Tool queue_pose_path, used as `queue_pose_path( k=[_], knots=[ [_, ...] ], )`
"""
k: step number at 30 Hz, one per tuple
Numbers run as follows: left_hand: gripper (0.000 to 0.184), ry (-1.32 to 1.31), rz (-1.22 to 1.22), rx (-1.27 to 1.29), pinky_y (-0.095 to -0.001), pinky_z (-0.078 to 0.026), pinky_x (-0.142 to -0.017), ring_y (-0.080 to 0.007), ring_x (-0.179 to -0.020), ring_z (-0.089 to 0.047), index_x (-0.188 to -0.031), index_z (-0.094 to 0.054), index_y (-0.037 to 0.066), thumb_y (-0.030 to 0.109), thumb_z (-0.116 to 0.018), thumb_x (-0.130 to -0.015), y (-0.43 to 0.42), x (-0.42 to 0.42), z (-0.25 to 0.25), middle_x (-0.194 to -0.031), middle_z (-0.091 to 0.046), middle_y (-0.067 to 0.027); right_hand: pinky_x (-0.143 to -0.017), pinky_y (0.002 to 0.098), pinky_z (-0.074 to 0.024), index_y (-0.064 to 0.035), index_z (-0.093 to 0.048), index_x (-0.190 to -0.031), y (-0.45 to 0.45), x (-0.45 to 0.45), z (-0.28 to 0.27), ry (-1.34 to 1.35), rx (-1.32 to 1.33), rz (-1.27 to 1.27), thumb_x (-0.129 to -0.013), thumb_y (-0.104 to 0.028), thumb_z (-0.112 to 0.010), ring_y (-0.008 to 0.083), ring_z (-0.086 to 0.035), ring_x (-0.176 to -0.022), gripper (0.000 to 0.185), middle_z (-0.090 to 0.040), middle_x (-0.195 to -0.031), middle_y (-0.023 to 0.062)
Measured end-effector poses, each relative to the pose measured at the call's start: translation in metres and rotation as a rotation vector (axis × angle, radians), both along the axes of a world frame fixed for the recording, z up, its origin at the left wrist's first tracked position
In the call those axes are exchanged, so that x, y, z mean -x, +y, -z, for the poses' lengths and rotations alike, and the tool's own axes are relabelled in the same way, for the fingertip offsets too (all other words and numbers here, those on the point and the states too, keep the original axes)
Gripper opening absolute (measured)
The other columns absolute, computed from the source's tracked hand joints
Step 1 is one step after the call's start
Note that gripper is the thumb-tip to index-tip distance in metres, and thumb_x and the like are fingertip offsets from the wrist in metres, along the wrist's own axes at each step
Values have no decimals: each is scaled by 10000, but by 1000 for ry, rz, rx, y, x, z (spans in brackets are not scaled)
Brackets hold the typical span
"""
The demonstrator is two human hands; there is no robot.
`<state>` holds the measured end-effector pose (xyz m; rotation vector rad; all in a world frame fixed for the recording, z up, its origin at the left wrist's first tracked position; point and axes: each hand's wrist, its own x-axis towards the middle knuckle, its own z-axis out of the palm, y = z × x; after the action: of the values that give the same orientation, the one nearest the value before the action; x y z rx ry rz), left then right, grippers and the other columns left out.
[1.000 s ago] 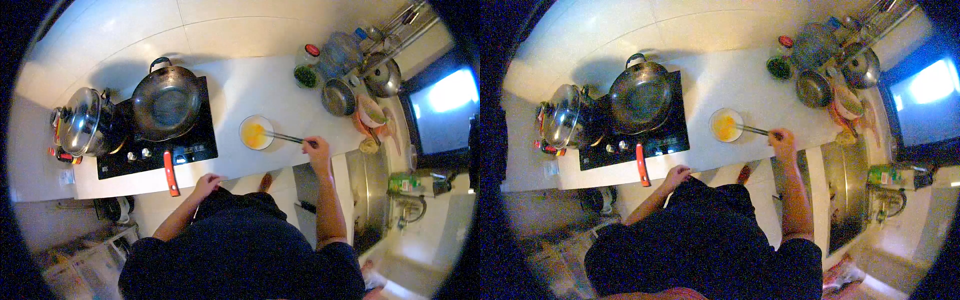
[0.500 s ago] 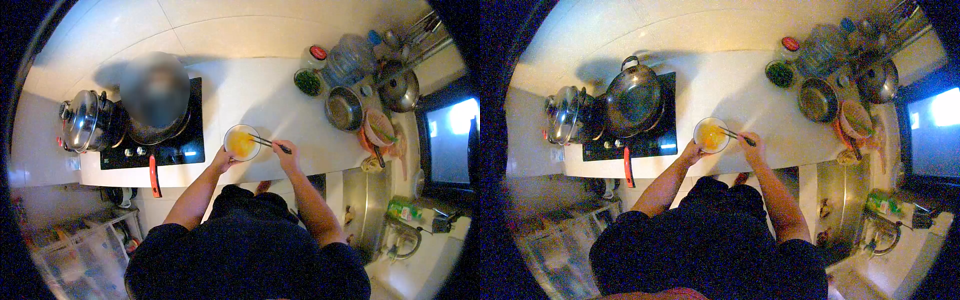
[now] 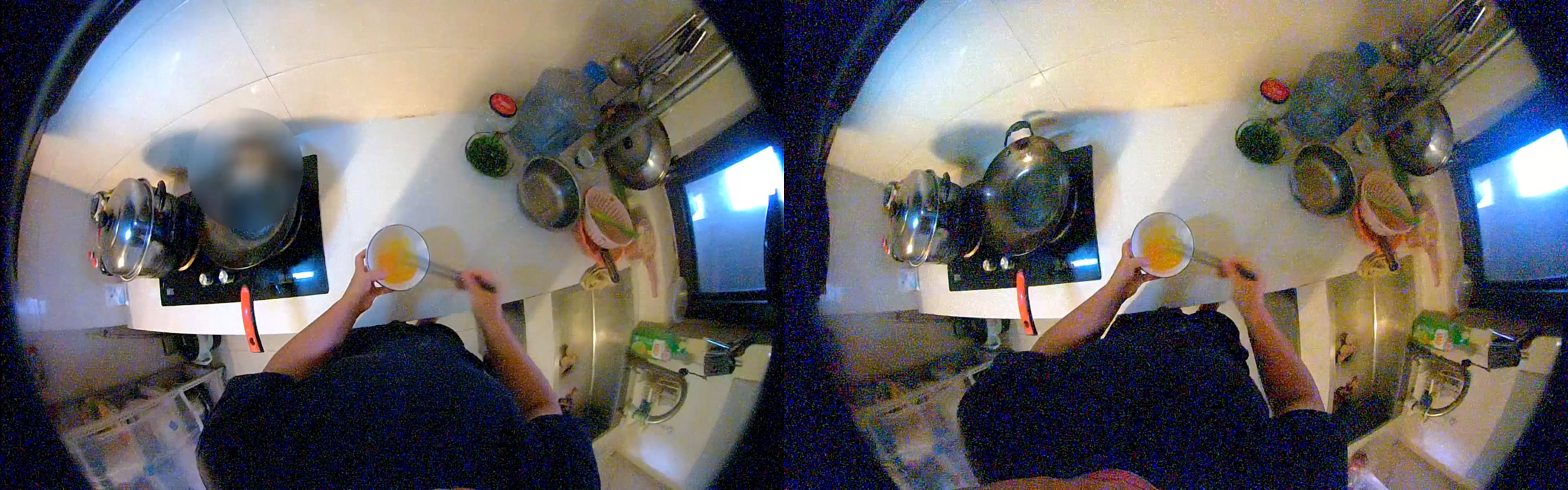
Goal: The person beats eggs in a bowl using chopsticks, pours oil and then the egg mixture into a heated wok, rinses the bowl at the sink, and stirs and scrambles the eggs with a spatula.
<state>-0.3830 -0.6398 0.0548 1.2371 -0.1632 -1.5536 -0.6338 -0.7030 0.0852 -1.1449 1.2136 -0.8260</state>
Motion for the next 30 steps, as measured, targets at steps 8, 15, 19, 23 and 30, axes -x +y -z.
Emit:
queue_pose_path(
  k=[8,15,19,23,30],
  knots=[
    [849,-70,8,-2,-541,-496,-721,-339,-1070,-465,-1308,-87,187,2,-617,-671,-11,-1,6,-1234,-364,-150,-629,291,-487,5,-599,-819,-7,3,12,16,56,-124,-829,-131,-564,161,-591,-658,141,-619,-720,78],
    [853,-89,-14,22,-544,-495,-707,-341,-1058,-476,-1313,-73,176,10,-619,-679,-14,4,-3,-1228,-365,-165,-634,302,-506,38,-591,-828,-4,-6,-20,-141,-28,-180,-825,-83,-573,182,-612,-649,123,-618,-711,90],
    [843,-55,-7,31,-546,-497,-707,-342,-1058,-473,-1309,-70,166,8,-607,-680,-16,2,-4,-1226,-364,-163,-638,292,-495,14,-598,-809,-13,-4,-7,-165,-64,81,-831,-94,-569,161,-600,-667,114,-618,-718,77],
    [821,-83,-17,1,-540,-502,-706,-339,-1050,-477,-1306,-75,172,3,-590,-690,-15,2,-4,-1216,-374,-158,-635,275,-477,-9,-605,-786,-13,-5,-1,-128,-42,40,-857,-154,-542,142,-591,-674,174,-622,-725,60],
    [823,-96,14,26,-543,-504,-707,-360,-1039,-480,-1296,-90,186,-27,-583,-673,-16,3,-6,-1237,-340,-164,-649,309,-493,1,-622,-782,-19,-6,3,-64,-67,-77,-817,-149,-598,173,-594,-659,156,-621,-728,75]
  ],
)
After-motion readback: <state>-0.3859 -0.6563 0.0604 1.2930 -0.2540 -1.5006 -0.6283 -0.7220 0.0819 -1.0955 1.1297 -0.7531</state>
